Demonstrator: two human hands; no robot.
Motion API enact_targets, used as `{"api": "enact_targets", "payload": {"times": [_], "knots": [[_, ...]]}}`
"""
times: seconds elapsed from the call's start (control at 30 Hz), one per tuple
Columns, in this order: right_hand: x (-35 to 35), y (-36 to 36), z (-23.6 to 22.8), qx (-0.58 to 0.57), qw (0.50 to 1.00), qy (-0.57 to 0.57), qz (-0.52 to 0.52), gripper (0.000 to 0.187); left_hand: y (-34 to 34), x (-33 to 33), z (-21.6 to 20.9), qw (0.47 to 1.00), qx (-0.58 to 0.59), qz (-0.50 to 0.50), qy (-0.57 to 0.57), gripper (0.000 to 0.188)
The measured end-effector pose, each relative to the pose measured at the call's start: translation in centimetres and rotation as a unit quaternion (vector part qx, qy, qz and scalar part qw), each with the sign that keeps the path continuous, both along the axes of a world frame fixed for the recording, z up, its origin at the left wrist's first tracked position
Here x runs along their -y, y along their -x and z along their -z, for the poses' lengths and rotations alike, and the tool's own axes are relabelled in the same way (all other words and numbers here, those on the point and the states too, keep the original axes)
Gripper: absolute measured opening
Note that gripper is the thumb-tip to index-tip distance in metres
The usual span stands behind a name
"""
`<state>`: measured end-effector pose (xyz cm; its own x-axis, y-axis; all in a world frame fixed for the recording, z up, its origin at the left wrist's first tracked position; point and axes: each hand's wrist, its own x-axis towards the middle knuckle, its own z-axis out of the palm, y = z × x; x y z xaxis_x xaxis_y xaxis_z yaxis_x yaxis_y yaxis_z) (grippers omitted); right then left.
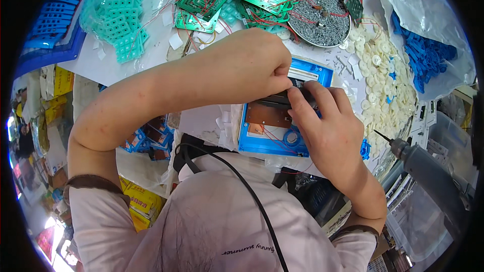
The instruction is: The recorder is assembling a toy electronic device by placing components into a blue plastic housing and using an electric screwdriver.
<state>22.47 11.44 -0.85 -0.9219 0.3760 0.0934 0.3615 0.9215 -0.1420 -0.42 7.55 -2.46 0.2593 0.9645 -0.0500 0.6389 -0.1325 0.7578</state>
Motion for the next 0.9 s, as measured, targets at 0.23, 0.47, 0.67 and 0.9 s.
{"api": "enact_targets", "payload": {"times": [0.23, 0.47, 0.67, 0.9], "knots": [[0.2, 0.1, 0.2, -0.022, 1.000, -0.011, 0.009, 0.047, -0.2, -0.5, 0.1, 1.000, -0.001, -0.004, 0.021, 0.015], [-0.5, 0.2, -0.1, -0.064, 0.996, 0.059, -0.003, 0.050, -0.4, -0.5, 1.1, 0.999, 0.006, 0.020, -0.026, 0.016], [-1.0, -0.7, 1.4, -0.148, 0.983, 0.109, 0.010, 0.059, 1.2, -4.7, -1.1, 0.992, -0.024, 0.105, 0.060, 0.019], [-0.6, -1.1, 1.4, -0.143, 0.984, 0.103, 0.032, 0.054, -1.6, -10.4, 4.4, 0.941, -0.267, 0.020, -0.207, 0.014]]}}
